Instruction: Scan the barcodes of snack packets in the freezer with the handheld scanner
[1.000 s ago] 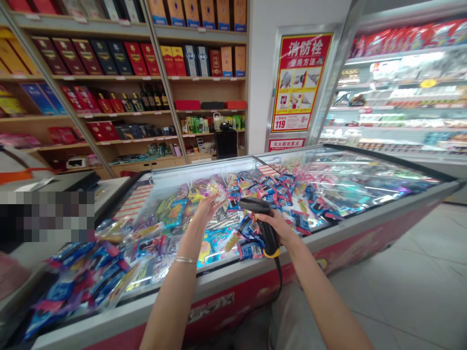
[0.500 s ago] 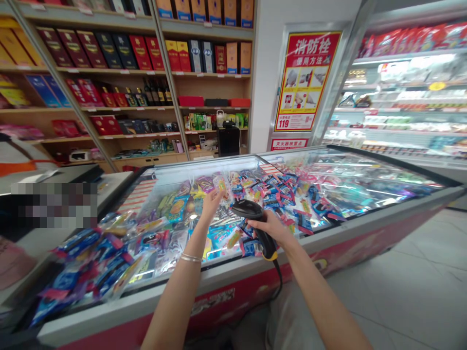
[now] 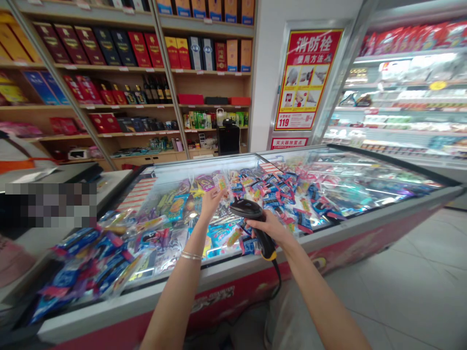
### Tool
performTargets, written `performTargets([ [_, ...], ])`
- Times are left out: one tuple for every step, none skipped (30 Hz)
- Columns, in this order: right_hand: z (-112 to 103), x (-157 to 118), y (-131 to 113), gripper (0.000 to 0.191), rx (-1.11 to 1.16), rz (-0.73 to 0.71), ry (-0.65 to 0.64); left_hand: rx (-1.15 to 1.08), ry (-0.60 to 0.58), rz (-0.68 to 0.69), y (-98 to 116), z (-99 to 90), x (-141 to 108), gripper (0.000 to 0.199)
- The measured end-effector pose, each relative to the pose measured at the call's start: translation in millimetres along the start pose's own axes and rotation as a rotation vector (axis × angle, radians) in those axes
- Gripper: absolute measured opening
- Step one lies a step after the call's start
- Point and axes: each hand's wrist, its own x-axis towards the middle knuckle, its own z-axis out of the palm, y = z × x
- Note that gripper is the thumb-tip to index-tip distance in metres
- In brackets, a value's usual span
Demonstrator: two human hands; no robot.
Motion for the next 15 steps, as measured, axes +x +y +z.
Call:
performTargets([
  [0, 0, 0, 0.028, 0.0, 0.001, 0.0, -0.006, -0.002, -0.002, -1, 0.3, 0, 0.036],
  [-1, 0, 1, 0.029, 0.0, 0.003, 0.001, -0.009, -0.007, -0.003, -2, 0.9, 0, 0.036],
  [-1, 0, 1, 0.029, 0.001, 0.007, 0.0, -0.008, -0.013, -0.002, -3, 1.8, 0, 0.035],
  [-1, 0, 2, 0.03, 0.004, 0.011, 0.001, -0.004, -0.018, 0.002, -3, 2.9, 0, 0.034],
  [0, -1, 2, 0.03, 0.01, 0.013, 0.009, 0.001, -0.019, 0.009, -4, 4.1, 1, 0.034],
  [1, -1, 3, 0.031, 0.02, 0.014, 0.022, 0.004, -0.017, 0.017, -4, 4.8, 2, 0.033],
  [3, -2, 3, 0.03, 0.035, 0.013, 0.036, 0.004, -0.01, 0.022, -4, 4.5, 3, 0.032],
  [6, -2, 2, 0.03, 0.057, 0.012, 0.048, 0.007, -0.001, 0.021, -3, 2.5, 5, 0.031],
  [11, -2, 2, 0.03, 0.084, 0.009, 0.059, 0.018, 0.01, 0.017, -2, -1.7, 7, 0.03],
  [17, -1, 2, 0.03, 0.111, 0.005, 0.063, 0.04, 0.024, 0.013, 0, -8.9, 8, 0.029],
  [24, 1, 2, 0.03, 0.136, -0.001, 0.062, 0.076, 0.041, 0.013, 3, -19.2, 9, 0.029],
  [32, 4, 2, 0.03, 0.159, -0.008, 0.055, 0.129, 0.063, 0.019, 6, -32.7, 9, 0.03],
  [41, 7, 2, 0.03, 0.179, -0.014, 0.046, 0.197, 0.086, 0.03, 11, -49.3, 8, 0.031],
  [51, 11, 3, 0.03, 0.198, -0.015, 0.032, 0.276, 0.114, 0.04, 15, -68.5, 6, 0.032],
  [62, 16, 4, 0.03, 0.219, -0.011, 0.01, 0.363, 0.146, 0.045, 20, -89.6, 2, 0.033],
])
